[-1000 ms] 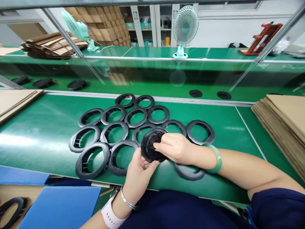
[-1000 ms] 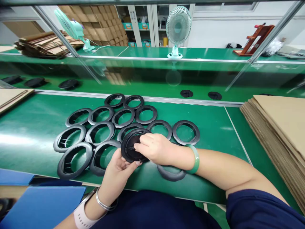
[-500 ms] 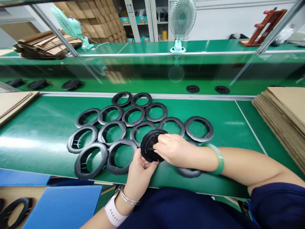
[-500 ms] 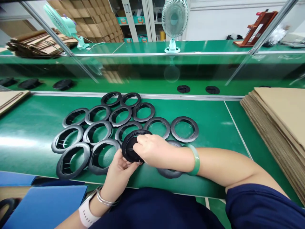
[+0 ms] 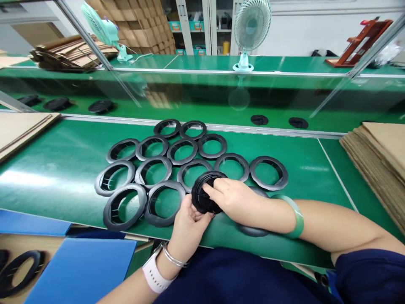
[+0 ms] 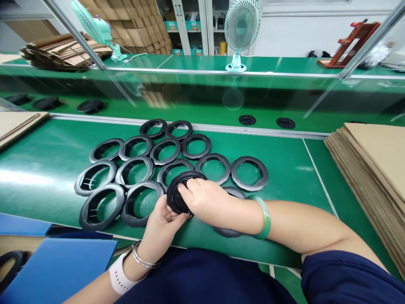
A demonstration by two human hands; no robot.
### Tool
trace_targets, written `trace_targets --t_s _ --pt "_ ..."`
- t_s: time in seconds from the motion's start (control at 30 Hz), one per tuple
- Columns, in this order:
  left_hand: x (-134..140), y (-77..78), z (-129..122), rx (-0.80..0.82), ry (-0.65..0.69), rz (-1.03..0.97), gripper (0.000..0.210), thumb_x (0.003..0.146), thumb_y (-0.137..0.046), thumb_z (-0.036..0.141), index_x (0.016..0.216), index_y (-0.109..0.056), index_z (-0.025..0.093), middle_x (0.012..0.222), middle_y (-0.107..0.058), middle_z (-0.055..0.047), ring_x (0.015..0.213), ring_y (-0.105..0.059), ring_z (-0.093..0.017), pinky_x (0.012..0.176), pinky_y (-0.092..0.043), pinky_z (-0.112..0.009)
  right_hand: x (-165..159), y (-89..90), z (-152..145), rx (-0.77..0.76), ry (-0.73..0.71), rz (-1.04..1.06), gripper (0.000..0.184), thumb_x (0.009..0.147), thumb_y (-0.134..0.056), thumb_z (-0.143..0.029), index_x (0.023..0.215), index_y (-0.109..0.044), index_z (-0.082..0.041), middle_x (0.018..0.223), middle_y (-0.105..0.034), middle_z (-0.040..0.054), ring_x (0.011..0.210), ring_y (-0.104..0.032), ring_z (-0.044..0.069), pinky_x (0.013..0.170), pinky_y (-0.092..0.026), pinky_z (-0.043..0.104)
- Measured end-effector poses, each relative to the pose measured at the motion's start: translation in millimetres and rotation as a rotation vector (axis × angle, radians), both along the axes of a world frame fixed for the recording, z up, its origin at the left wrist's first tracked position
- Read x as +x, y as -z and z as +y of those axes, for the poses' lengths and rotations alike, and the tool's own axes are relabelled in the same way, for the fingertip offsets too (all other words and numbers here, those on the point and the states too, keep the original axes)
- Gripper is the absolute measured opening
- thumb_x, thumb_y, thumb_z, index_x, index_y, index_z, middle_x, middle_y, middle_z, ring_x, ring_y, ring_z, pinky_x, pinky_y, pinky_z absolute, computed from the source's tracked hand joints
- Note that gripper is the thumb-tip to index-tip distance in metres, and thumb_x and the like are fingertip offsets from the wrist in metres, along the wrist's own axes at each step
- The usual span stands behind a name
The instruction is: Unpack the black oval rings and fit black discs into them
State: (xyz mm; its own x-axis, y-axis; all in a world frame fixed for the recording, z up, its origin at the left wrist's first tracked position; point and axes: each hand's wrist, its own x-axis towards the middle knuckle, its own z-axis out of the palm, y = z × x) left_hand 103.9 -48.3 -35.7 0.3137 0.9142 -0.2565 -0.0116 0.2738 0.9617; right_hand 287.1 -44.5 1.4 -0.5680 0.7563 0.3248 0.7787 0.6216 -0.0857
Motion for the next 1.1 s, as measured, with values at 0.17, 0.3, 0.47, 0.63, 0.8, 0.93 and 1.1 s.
trace_targets --t_s 0.17,0.3,0.47,0.63,0.8,0.93,1.1 --pt "-4.4 3.9 -4.4 0.057 0.015 0.054 0.041 0.076 -0.078 0.023 0.099 -0.045 0.022 0.083 -0.069 0.0 0.08 -0.071 -0.018 0.07 -0.056 -0.025 -7.5 3.2 -0.5 -0.032 0.031 -0.069 0.034 0.097 -0.05 -0.013 0.129 -0.055 -0.002 0.1 -0.058 0.0163 0.087 -0.057 0.027 0.069 -0.052 0.039" --pt "-4.0 -0.9 -4.6 0.03 -0.007 -0.016 0.047 0.073 -0.081 0.023 0.105 -0.046 0.021 0.092 -0.07 -0.002 0.084 -0.071 -0.018 0.073 -0.058 -0.026 -2.2 -6.1 4.5 0.042 -0.064 0.057 0.026 0.1 -0.047 -0.015 0.121 -0.061 -0.006 0.095 -0.059 0.0129 0.087 -0.055 0.024 0.071 -0.049 0.038" --pt "-0.2 -13.9 -2.6 0.041 -0.068 -0.089 0.064 0.071 -0.084 0.026 0.12 -0.044 0.021 0.107 -0.071 -0.008 0.094 -0.072 -0.023 0.079 -0.061 -0.032 11.1 -21.2 10.4 0.071 0.068 0.617 0.035 0.101 -0.052 -0.025 0.134 -0.054 -0.016 0.119 -0.057 0.0133 0.11 -0.052 0.025 0.095 -0.046 0.045" --pt "-0.8 -9.8 -4.6 0.023 -0.087 -0.111 0.084 0.067 -0.088 0.026 0.133 -0.037 0.025 0.133 -0.061 -0.013 0.119 -0.063 -0.029 0.095 -0.057 -0.037 10.5 -11.6 22.1 -0.467 0.261 0.86 0.016 0.091 -0.066 -0.018 0.106 -0.065 -0.017 0.105 -0.059 0.0052 0.102 -0.055 0.02 0.092 -0.046 0.037" --pt "-5.5 -7.5 -7.8 0.106 -0.049 -0.076 0.08 0.075 -0.082 0.034 0.14 -0.035 0.025 0.142 -0.054 -0.014 0.127 -0.057 -0.031 0.1 -0.054 -0.04 2.4 -1.6 24.6 -0.506 0.309 0.938 0.017 0.08 -0.073 -0.01 0.082 -0.058 -0.017 0.091 -0.055 0.0002 0.09 -0.053 0.017 0.08 -0.043 0.031" --pt "-6.5 -14.5 -4.8 0.237 -0.06 0.135 0.049 0.089 -0.066 0.046 0.128 -0.048 0.022 0.126 -0.062 -0.011 0.121 -0.058 -0.027 0.1 -0.051 -0.038 -1.8 6.9 24.0 -0.455 0.345 0.966 0.025 0.075 -0.074 -0.008 0.075 -0.051 -0.017 0.085 -0.052 -0.0015 0.081 -0.051 0.016 0.073 -0.041 0.028" --pt "-3.4 -18.5 -3.6 0.281 -0.111 0.223 0.034 0.093 -0.06 0.046 0.117 -0.056 0.022 0.112 -0.066 -0.007 0.11 -0.06 -0.025 0.092 -0.05 -0.034 0.0 -1.9 19.7 -0.579 0.284 0.947 0.02 0.079 -0.072 -0.011 0.092 -0.059 -0.018 0.095 -0.06 0.0014 0.091 -0.056 0.019 0.081 -0.045 0.032"
